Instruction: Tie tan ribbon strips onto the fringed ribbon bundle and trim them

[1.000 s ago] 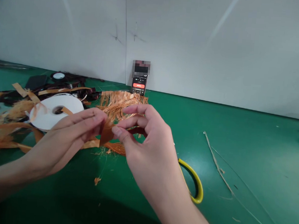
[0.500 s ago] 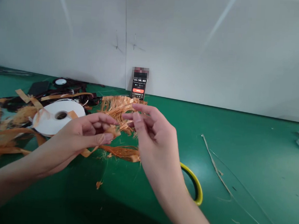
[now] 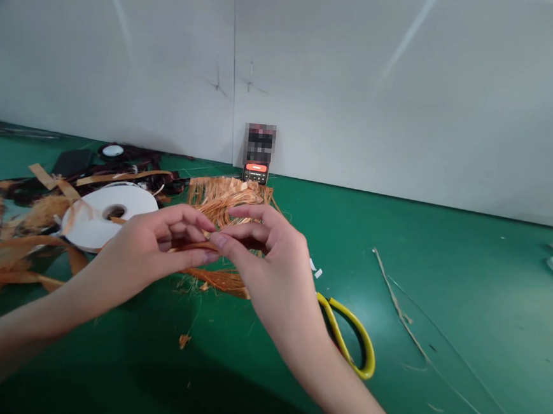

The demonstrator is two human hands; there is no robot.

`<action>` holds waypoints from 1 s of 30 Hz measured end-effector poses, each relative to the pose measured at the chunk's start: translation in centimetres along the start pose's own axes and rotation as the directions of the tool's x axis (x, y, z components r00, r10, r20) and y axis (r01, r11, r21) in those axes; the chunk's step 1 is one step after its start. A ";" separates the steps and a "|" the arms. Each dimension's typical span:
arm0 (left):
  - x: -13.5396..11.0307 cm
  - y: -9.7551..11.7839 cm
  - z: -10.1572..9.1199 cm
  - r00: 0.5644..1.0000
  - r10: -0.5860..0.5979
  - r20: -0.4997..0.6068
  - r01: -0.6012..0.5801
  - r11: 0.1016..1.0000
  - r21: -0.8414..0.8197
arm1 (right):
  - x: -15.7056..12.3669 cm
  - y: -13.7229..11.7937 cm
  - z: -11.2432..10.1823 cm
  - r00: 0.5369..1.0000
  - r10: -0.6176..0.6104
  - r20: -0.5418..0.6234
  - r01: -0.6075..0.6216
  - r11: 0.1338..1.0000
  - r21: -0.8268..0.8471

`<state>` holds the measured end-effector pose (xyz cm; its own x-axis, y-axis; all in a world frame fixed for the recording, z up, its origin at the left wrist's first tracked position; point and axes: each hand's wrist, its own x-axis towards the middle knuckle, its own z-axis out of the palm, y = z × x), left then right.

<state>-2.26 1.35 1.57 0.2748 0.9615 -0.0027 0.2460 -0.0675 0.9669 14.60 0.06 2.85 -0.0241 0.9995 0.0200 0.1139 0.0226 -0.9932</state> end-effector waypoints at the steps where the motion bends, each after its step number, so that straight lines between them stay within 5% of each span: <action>1: 0.1 0.0 0.0 1.000 0.004 0.001 -0.005 1.000 0.005 | 0.0 0.0 -0.1 1.000 0.003 -0.008 -0.003 1.000 0.008; 7: 0.2 0.0 0.0 0.999 0.029 -0.022 -0.028 0.998 0.060 | -0.1 0.1 -0.3 0.998 0.000 -0.067 0.004 0.998 0.057; 30: -0.3 0.3 0.5 1.000 0.030 -0.004 -0.030 1.000 -0.008 | -0.3 0.5 -0.3 0.996 0.076 0.041 -0.085 0.949 0.303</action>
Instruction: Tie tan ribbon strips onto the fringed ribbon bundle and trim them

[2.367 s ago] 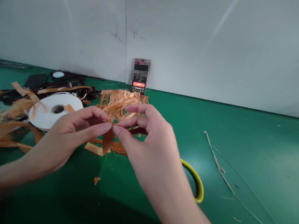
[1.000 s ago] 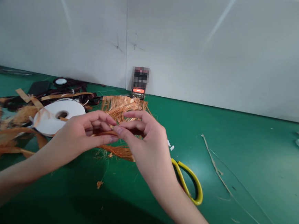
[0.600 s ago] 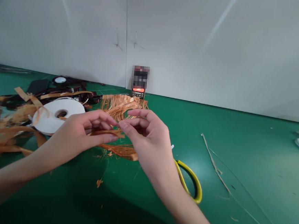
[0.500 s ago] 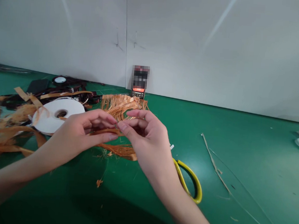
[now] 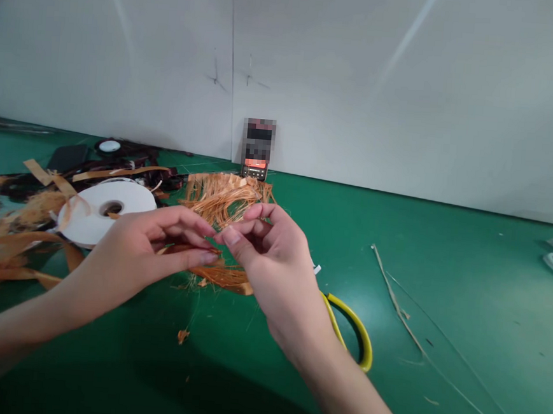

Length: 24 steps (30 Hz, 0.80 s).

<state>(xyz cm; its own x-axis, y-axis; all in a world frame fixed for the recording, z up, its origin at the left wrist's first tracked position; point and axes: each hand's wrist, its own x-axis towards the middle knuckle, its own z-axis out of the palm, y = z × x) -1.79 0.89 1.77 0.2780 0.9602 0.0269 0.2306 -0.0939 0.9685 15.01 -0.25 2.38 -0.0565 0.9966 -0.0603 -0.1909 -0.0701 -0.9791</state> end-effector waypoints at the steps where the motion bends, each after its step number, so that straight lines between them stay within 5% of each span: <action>1: -0.1 0.0 0.1 1.000 0.016 -0.007 -0.016 1.000 0.006 | 0.0 0.0 -0.1 1.000 0.009 0.023 -0.010 0.999 0.038; 6: -0.4 -0.2 0.2 0.995 0.094 -0.020 -0.091 0.991 0.094 | 0.1 -0.1 -0.3 0.996 0.011 0.091 -0.018 0.996 0.084; 16: -0.6 -0.7 0.5 0.981 0.194 -0.026 -0.184 0.958 0.219 | 0.4 0.3 0.1 0.976 -0.218 -0.008 0.207 0.936 -0.284; 20: -0.8 -1.0 0.5 0.977 0.212 -0.001 -0.204 0.941 0.269 | 0.2 0.7 -0.1 0.951 -0.305 0.049 0.281 0.789 -0.546; 24: -0.9 -1.1 0.2 0.964 0.267 -0.010 -0.250 0.912 0.325 | -0.1 0.5 -0.6 0.903 -0.421 0.087 0.318 0.517 -0.795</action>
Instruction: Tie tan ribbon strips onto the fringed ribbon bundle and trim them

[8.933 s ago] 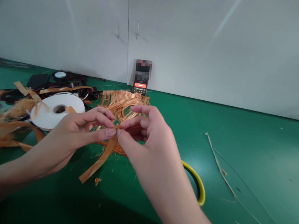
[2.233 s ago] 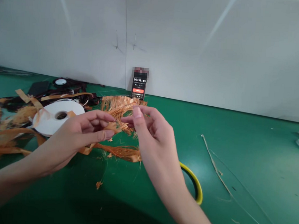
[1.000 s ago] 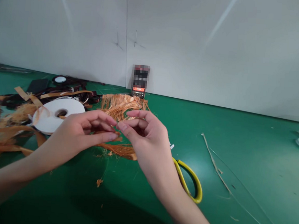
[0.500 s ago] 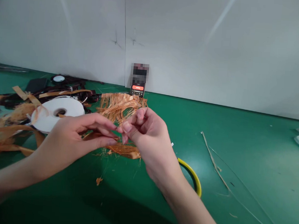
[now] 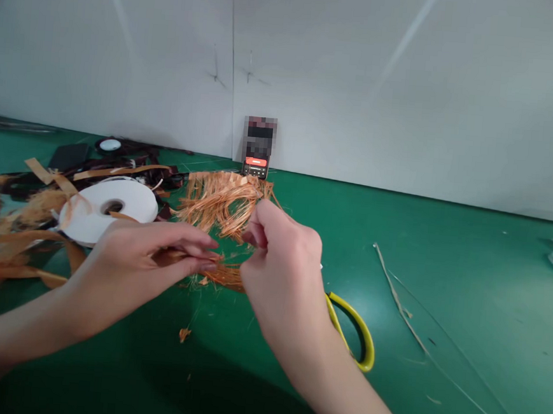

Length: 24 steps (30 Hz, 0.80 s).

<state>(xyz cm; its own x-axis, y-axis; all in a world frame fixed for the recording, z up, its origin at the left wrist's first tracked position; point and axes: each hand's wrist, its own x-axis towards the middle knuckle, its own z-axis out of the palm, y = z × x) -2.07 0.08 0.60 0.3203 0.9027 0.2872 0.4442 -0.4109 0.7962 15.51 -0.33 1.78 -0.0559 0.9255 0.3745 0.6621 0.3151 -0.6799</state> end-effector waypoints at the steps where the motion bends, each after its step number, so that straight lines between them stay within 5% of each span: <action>1: 0.0 0.0 0.0 1.000 0.016 0.000 -0.016 1.000 0.010 | 0.0 0.0 -0.1 0.999 -0.032 -0.008 0.032 0.996 -0.080; 8: 0.1 -0.5 0.4 0.985 0.171 -0.024 -0.166 0.974 0.154 | -0.1 0.4 0.4 0.974 -0.226 -0.028 0.202 0.912 -0.356; 12: 0.1 -1.0 0.2 0.971 0.237 -0.033 -0.228 0.957 0.177 | 0.2 0.6 0.6 0.948 -0.300 0.104 0.317 0.874 -0.368; 16: 0.7 -1.8 -0.6 0.969 0.246 -0.026 -0.232 0.941 0.248 | -0.1 0.1 0.5 0.926 -0.196 0.323 0.304 0.895 -0.328; 19: 1.3 -2.5 -0.9 0.960 0.265 0.088 -0.279 0.914 0.296 | -0.8 -0.4 0.6 0.881 -0.059 0.469 0.240 0.911 -0.336; 24: 0.7 -3.5 -1.1 0.898 0.390 0.203 -0.439 0.815 0.379 | -1.4 -0.1 1.6 0.842 -0.133 0.522 0.344 0.879 -0.331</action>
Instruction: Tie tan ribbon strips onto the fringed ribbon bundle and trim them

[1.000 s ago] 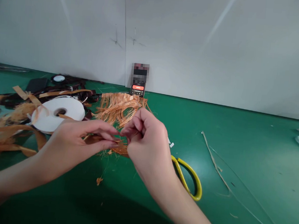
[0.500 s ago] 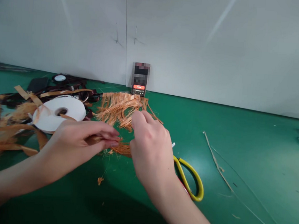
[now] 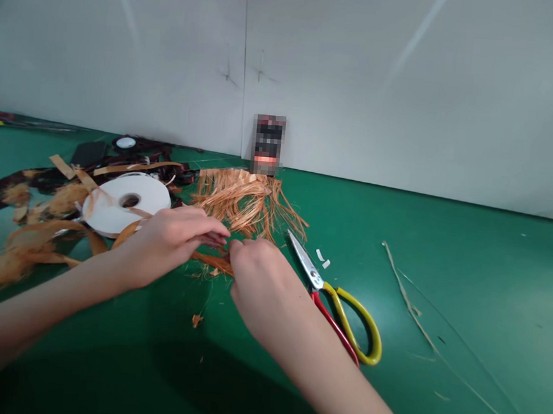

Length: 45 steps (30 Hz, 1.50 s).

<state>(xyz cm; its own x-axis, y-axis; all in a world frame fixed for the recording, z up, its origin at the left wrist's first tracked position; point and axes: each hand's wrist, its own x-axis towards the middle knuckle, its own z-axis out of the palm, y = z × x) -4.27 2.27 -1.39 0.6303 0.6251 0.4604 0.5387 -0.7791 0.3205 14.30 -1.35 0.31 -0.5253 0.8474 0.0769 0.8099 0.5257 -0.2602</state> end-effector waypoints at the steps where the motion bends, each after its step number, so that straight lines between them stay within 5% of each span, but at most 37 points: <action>1: -0.3 0.2 -0.1 1.000 0.013 0.011 -0.013 0.999 0.043 | 0.1 0.0 0.3 0.999 -0.018 -0.028 0.017 1.000 -0.018; 8: -1.9 1.7 -1.1 0.997 0.070 0.042 -0.077 0.972 0.223 | -0.5 1.1 1.3 0.983 -0.132 -0.126 0.118 0.987 -0.107; 12: -2.6 0.5 -1.7 0.995 0.005 -0.103 0.021 0.967 0.252 | -2.0 4.0 1.2 0.978 -0.023 -0.209 -0.009 0.989 -0.150; 15: -3.1 -0.3 -1.7 0.975 -0.093 -0.204 0.127 0.979 0.157 | -3.0 6.3 1.5 0.956 0.123 -0.267 -0.164 0.977 -0.139; 19: -2.9 0.5 -1.4 0.951 -0.252 -0.182 0.260 0.965 0.021 | -3.0 7.5 2.8 0.945 0.220 -0.243 -0.246 0.966 -0.080; 24: -1.3 2.3 -1.3 0.879 -0.456 -0.137 0.433 0.886 -0.168 | -1.6 6.0 3.4 0.948 0.212 -0.239 -0.195 0.976 0.093; 28: 0.0 3.1 -1.2 0.837 -0.541 -0.079 0.480 0.796 -0.369 | -0.7 3.1 0.8 0.940 0.269 -0.211 -0.196 0.929 0.314; 30: 0.4 3.4 -1.1 0.837 -0.543 -0.068 0.467 0.774 -0.428 | -0.3 1.6 -0.8 0.907 0.407 -0.104 -0.289 0.784 0.549; 33: 1.0 3.8 -0.8 0.850 -0.514 -0.114 0.433 0.805 -0.405 | 0.0 0.1 -2.5 0.920 0.379 -0.098 -0.227 0.720 0.656; 45: 1.0 3.9 0.7 0.895 -0.191 -0.403 0.219 0.975 0.024 | 0.5 0.4 -2.3 0.897 0.369 -0.244 -0.134 0.752 0.645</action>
<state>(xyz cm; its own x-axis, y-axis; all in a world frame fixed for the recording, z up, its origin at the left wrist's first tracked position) -1.17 -0.09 -0.33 0.2360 0.6902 0.6840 0.6772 -0.6217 0.3936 14.97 -0.56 2.49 -0.1090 0.9720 0.2080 0.5110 0.2342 -0.8270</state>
